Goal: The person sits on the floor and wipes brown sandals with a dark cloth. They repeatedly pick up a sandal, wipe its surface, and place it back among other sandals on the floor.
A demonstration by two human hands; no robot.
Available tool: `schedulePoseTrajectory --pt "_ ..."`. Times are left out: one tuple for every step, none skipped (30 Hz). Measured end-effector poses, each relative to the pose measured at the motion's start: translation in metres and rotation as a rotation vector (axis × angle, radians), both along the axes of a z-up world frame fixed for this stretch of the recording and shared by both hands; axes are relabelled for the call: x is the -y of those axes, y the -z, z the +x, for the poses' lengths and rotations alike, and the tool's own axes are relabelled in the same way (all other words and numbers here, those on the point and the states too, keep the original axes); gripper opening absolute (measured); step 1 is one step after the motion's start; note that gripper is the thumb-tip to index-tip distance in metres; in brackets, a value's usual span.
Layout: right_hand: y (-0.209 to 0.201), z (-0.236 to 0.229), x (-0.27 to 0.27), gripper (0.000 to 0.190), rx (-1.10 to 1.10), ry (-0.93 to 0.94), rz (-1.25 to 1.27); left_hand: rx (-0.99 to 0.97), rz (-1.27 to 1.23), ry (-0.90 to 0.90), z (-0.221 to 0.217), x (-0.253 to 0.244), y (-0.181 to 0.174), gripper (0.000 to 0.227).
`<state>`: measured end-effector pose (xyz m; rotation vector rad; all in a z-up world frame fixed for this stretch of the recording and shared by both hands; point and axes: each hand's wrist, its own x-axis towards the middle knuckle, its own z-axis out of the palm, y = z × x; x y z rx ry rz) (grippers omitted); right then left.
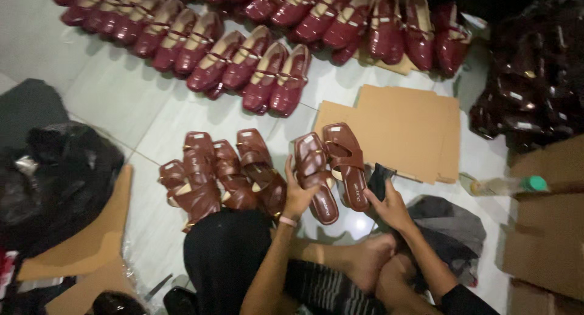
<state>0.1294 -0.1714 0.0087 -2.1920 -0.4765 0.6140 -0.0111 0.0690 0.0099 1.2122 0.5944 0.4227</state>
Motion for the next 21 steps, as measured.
schedulePoseTrajectory --pt "0.001 0.001 -0.006 0.051 0.007 -0.005 -0.008 0.033 0.047 -0.029 -0.002 -0.01 0.0 0.114" --pt "0.001 0.001 -0.01 0.051 0.002 0.003 0.072 0.066 0.094 -0.058 -0.002 -0.02 0.0 0.111" --pt "0.002 0.003 -0.016 0.051 0.001 0.014 0.152 0.102 0.141 -0.085 -0.002 -0.03 0.0 0.108" --pt "0.004 0.005 -0.022 0.051 -0.002 0.024 0.231 0.104 0.161 -0.112 -0.006 -0.036 0.001 0.108" --pt "0.007 0.005 -0.024 0.053 0.035 -0.042 0.332 0.107 0.179 -0.137 -0.009 -0.039 0.002 0.109" --pt "0.011 0.006 -0.026 0.055 0.071 -0.11 0.433 0.11 0.197 -0.162 -0.011 -0.041 0.004 0.11" --pt "0.016 0.006 -0.024 0.057 0.107 -0.172 0.527 0.082 0.175 -0.167 -0.011 -0.042 0.007 0.107" --pt "0.022 0.007 -0.025 0.067 0.035 -0.128 0.393 0.055 0.152 -0.172 -0.008 -0.043 0.01 0.103" --pt "0.028 0.005 -0.024 0.077 -0.038 -0.077 0.258 0.026 0.13 -0.169 -0.006 -0.045 0.013 0.1" --pt "0.033 0.002 -0.021 0.089 -0.112 -0.027 0.124 -0.131 0.099 -0.176 0.0 -0.046 0.017 0.102" --pt "0.038 -0.002 -0.016 0.094 -0.144 -0.021 0.11 -0.29 0.07 -0.182 0.006 -0.047 0.02 0.104" --pt "0.041 -0.007 -0.009 0.1 -0.177 -0.015 0.095 -0.448 0.042 -0.189 0.013 -0.047 0.025 0.106" --pt "0.043 -0.014 -0.002 0.105 -0.21 -0.001 0.081 -0.293 0.126 -0.168 0.018 -0.047 0.029 0.1" --pt "0.043 -0.024 0.008 0.104 -0.137 -0.024 0.113 -0.136 0.207 -0.146 0.022 -0.046 0.033 0.095" --pt "0.041 -0.03 0.019 0.102 -0.053 -0.045 0.146 0.034 0.287 -0.121 0.033 -0.047 0.037 0.089" --pt "0.039 -0.03 0.024 0.101 0.032 -0.067 0.178 0.003 0.28 -0.067 0.043 -0.047 0.041 0.088" --pt "0.035 -0.031 0.031 0.103 -0.068 0.011 0.128 -0.037 0.266 -0.023 0.046 -0.043 0.046 0.087" --pt "0.034 -0.035 0.041 0.106 -0.168 0.088 0.079 -0.076 0.253 0.021 0.049 -0.041 0.051 0.086" --pt "0.032 -0.038 0.047 0.109 -0.272 0.16 0.031 -0.08 0.314 0.044 0.05 -0.041 0.054 0.086" --pt "0.03 -0.04 0.051 0.105 -0.285 0.132 0.16 -0.083 0.374 0.067 0.05 -0.041 0.057 0.085" --pt "0.029 -0.041 0.054 0.102 -0.298 0.105 0.289 -0.086 0.436 0.091 0.048 -0.042 0.059 0.085"
